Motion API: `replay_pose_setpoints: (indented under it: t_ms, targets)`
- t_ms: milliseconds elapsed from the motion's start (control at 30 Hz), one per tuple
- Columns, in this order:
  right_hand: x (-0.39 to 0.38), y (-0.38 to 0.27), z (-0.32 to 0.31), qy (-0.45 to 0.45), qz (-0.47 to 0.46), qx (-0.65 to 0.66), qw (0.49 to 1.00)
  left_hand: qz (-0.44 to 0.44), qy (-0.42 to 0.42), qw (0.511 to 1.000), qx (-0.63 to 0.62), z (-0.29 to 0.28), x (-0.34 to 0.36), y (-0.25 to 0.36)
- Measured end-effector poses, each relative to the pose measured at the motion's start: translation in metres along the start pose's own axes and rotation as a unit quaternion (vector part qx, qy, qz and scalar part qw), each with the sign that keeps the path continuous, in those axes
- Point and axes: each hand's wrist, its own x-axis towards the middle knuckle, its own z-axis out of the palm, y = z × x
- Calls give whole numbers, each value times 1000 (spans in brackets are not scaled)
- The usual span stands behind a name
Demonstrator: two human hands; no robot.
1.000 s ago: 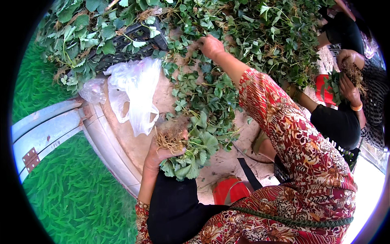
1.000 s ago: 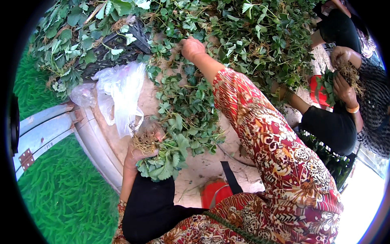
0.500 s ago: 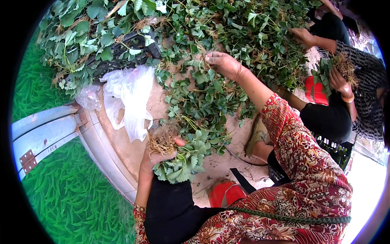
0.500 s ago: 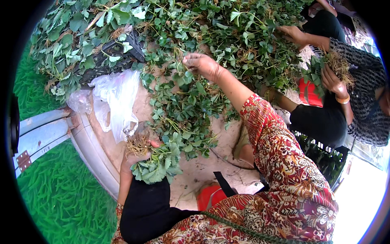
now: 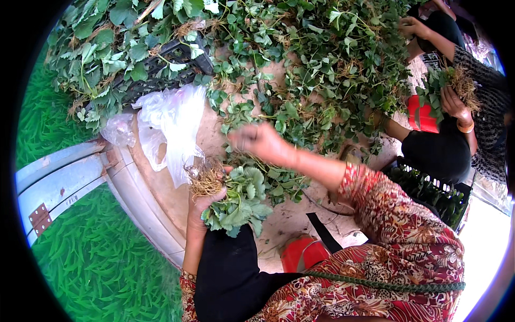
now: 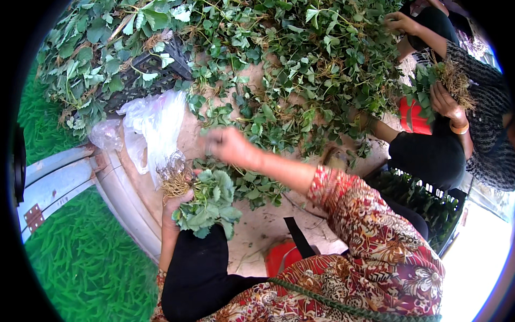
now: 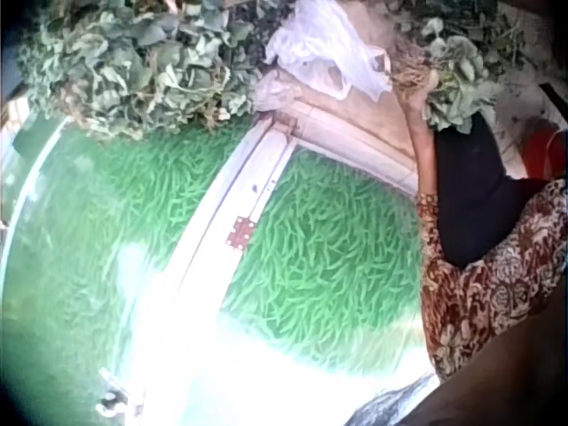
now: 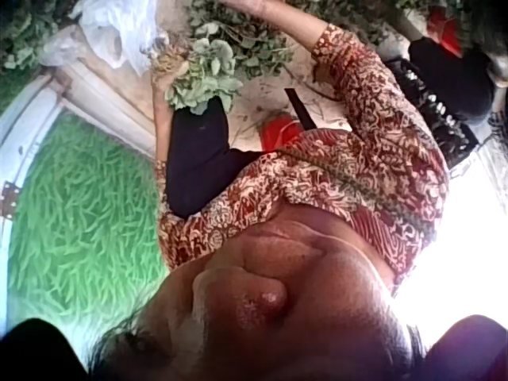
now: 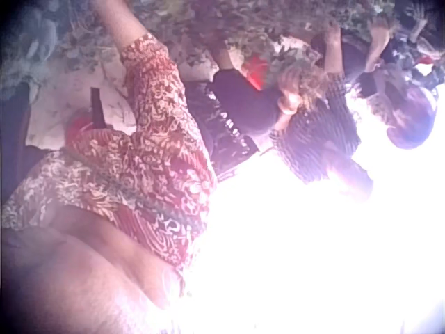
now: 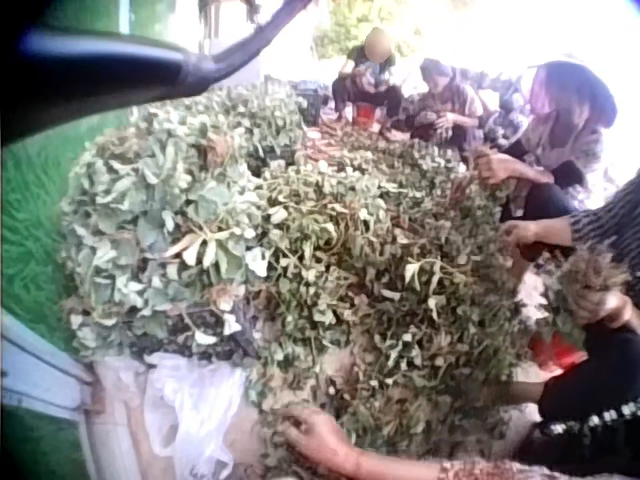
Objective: The person cleans dirt from the roots of plants by hand, picks off individual leaves, and gathers them into a bundle. The person then places the cleaned plant bundle into a plastic crate.
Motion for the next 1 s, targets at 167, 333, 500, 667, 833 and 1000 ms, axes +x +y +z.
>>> replay_pose_setpoints:
  t_ms: [167, 333, 500, 667, 833, 1000]
  targets:
    - [127, 43, -83, 179, 96, -542, 815, -14, -48, 992, 113, -19, -3, -5]
    - [152, 80, -119, 133, 142, -364, 911, -8, -144, 986, 86, -26, 11, -3]
    - [31, 55, -67, 123, -69, -319, 937, -6, -182, 974, 138, -32, 13, -7]
    - [-66, 47, -45, 10, 3, -400, 916, 1, -135, 990, 44, -23, 1, -12]
    - [3, 45, -78, 153, 75, -258, 951, -61, -129, 986, 83, -13, -1, 5]
    - [130, 34, -92, 87, 130, -401, 903, -55, -169, 973, 149, -23, 2, 6]
